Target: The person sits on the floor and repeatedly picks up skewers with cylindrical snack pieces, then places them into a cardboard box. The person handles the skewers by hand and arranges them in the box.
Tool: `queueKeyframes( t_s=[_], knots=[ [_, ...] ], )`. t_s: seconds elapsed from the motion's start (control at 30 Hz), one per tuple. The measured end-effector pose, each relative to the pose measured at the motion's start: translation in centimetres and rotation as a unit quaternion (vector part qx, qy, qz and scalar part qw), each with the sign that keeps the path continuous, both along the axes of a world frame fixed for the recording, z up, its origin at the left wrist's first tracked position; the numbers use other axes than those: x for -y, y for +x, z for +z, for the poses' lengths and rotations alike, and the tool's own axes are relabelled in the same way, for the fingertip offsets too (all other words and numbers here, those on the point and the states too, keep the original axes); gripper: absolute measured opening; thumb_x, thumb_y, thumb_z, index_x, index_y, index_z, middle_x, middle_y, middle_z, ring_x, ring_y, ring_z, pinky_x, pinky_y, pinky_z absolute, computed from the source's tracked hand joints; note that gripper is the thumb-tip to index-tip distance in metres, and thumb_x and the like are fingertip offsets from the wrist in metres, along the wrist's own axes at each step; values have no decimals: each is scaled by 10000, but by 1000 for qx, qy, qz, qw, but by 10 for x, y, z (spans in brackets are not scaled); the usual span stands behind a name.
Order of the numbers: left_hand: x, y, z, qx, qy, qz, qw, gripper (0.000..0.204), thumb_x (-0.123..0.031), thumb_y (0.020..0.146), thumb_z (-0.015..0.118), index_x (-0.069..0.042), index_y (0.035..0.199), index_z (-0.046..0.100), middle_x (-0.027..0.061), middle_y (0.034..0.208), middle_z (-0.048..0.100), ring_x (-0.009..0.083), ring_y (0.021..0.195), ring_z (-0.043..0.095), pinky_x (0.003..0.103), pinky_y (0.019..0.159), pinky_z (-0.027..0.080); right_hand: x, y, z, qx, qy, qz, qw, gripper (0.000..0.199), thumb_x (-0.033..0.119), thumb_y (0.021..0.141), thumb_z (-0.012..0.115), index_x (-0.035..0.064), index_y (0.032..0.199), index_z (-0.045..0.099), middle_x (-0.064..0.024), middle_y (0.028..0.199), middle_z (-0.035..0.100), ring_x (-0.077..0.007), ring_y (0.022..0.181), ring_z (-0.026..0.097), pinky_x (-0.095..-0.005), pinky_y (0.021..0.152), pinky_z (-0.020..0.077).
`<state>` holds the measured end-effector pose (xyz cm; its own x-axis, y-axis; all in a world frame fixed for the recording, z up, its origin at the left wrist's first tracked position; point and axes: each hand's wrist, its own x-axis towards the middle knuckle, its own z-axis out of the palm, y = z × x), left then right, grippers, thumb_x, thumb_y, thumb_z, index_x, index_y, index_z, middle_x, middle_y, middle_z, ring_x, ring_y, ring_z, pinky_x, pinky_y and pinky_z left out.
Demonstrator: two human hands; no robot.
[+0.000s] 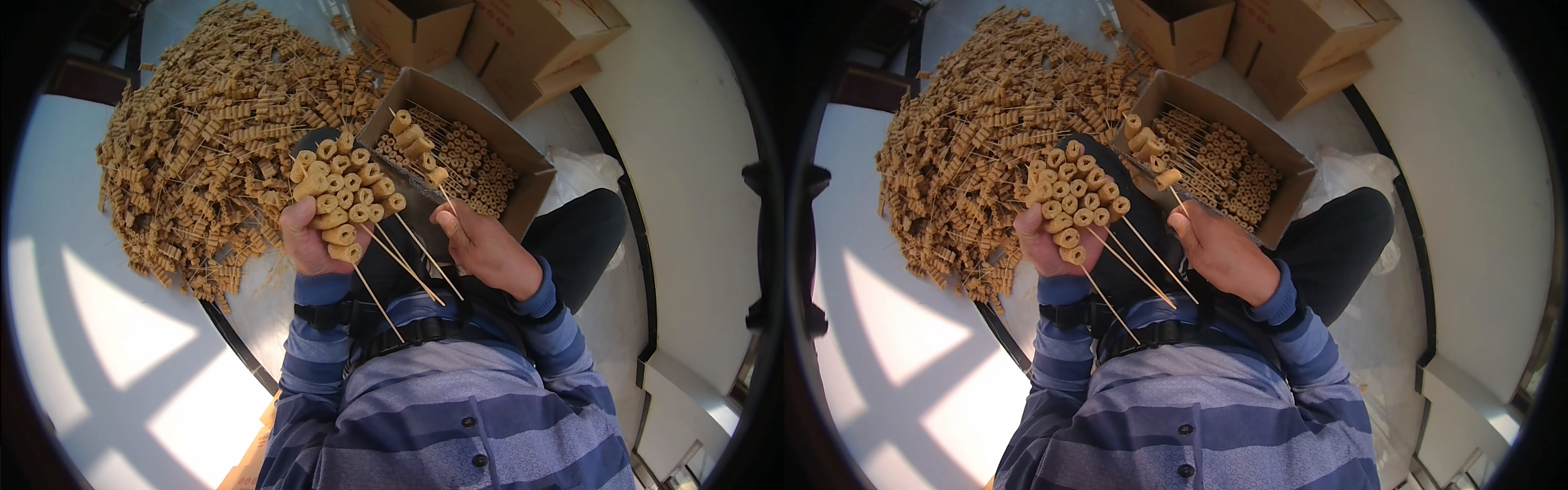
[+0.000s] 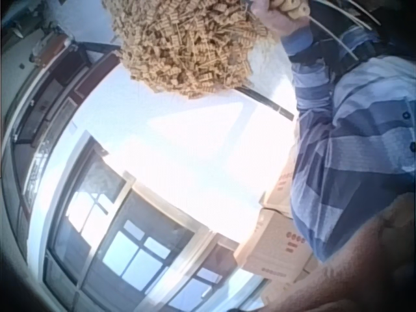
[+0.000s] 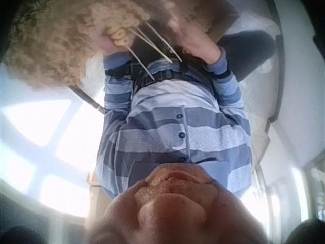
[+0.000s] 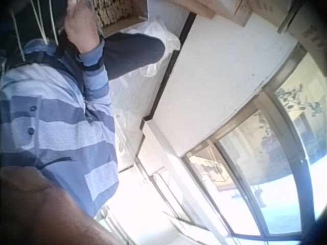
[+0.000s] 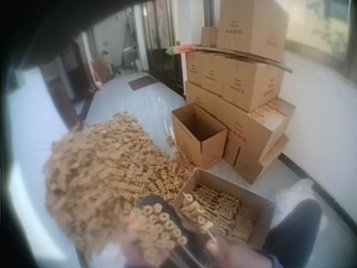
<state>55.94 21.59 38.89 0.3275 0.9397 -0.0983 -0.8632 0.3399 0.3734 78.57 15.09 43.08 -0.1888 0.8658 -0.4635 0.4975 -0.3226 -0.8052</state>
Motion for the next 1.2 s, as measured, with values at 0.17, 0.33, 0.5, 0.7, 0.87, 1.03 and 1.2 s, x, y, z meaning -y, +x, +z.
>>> queueKeyframes(
  t_s=[0.17,0.33,0.5,0.7,0.87,1.03,1.2],
  knots=[
    [1,14,7,-5,-19,13,1000,816,-318,769,658,12,1469,399,190,1426,525,372,1318,506,540,1148,366,3,-6,-3,-142,50,11,989,415,409,1101,356,56,1120,574,-54,678,535,-132,586,530,-301,565,432],
    [1,12,9,6,-20,-10,1000,861,-350,756,682,14,1477,385,202,1460,494,384,1334,489,538,1163,345,4,4,13,-277,-164,16,947,472,463,1098,326,78,1137,595,26,663,420,-72,602,438,-250,576,405],
    [2,13,7,11,-17,-13,1000,880,-359,752,689,17,1482,372,208,1458,490,383,1337,482,536,1166,337,3,0,16,-242,-135,39,960,492,469,1099,305,78,1132,602,20,668,432,-80,599,434,-246,579,407],
    [-2,16,10,-26,36,-70,997,933,-488,770,689,-31,1512,355,237,1494,441,442,1351,454,590,1125,379,7,-10,7,-273,-151,56,949,524,481,1097,302,51,1201,583,57,592,344,-50,493,334,-209,474,320],
    [-2,13,10,4,22,-118,993,945,-468,769,679,-11,1516,324,265,1477,443,474,1343,454,578,1128,387,7,-8,1,-306,-211,81,925,463,451,1100,321,51,1169,546,11,630,458,-80,552,457,-245,535,404],
    [-5,11,3,-11,52,-100,994,924,-417,782,659,-9,1527,296,264,1485,437,437,1345,471,554,1132,395,1,-8,1,-201,-89,97,971,488,445,1078,424,1,1264,503,-44,745,586,-129,689,594,-282,640,485],
    [-8,10,5,-56,61,-42,996,909,-359,777,637,-8,1536,280,241,1486,444,388,1345,485,514,1146,389,-20,4,13,-106,136,-67,983,1052,583,820,763,-96,1477,300,-298,1371,494,-374,1287,511,-420,1085,422]
  ],
)
